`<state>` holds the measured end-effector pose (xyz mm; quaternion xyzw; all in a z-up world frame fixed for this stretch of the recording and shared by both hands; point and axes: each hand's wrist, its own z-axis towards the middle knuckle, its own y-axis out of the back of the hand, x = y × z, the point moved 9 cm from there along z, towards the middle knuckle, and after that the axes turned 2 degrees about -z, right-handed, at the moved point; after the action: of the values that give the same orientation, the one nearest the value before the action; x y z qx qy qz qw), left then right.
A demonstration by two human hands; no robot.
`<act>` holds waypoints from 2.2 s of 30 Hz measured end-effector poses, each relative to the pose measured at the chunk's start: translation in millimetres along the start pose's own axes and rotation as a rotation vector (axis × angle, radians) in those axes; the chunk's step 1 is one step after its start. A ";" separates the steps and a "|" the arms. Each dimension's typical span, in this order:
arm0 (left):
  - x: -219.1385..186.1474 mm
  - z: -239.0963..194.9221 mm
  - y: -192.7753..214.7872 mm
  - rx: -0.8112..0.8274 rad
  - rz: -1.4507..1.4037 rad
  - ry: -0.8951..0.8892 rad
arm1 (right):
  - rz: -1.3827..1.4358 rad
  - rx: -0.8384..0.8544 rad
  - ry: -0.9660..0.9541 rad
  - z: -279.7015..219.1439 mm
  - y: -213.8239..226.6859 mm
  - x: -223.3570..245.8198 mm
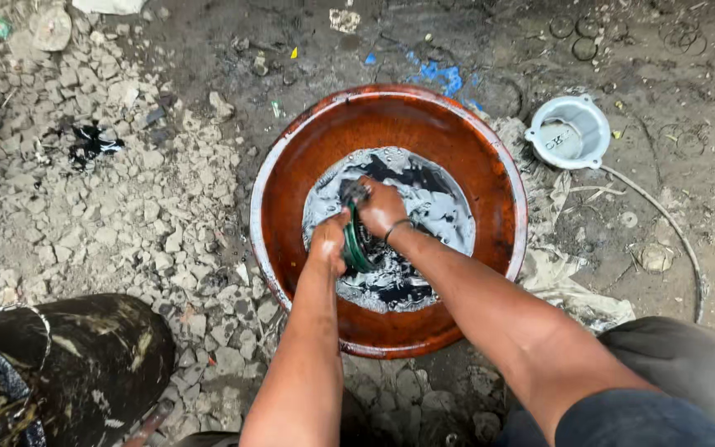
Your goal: The person washes small metal parts by hand in a large orange basin filled with soapy water. They repeatedly submerge, agitate, and rinse the parts, then transfer them to a white strainer placed on the ground.
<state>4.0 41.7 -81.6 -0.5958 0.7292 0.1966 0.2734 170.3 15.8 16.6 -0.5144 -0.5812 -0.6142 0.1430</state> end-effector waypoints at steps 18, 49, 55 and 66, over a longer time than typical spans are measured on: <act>-8.6 -1.3 22.0 -0.020 -0.157 0.025 | 0.084 0.049 0.131 -43.1 -29.5 18.6; -42.3 -69.9 -13.3 0.238 -0.045 0.114 | -0.550 0.423 -0.011 -2.7 -9.3 -111.7; -23.8 -28.7 4.5 0.107 0.039 0.075 | 0.491 -0.040 -0.033 17.9 -39.5 -59.1; -29.4 -29.7 -1.9 0.217 -0.174 0.056 | 0.140 -0.135 0.322 -86.2 -25.3 40.8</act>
<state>5.1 45.5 -39.9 -0.6290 0.6990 0.0752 0.3318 93.0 -34.1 52.5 -0.4573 -0.4710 -0.7146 0.2417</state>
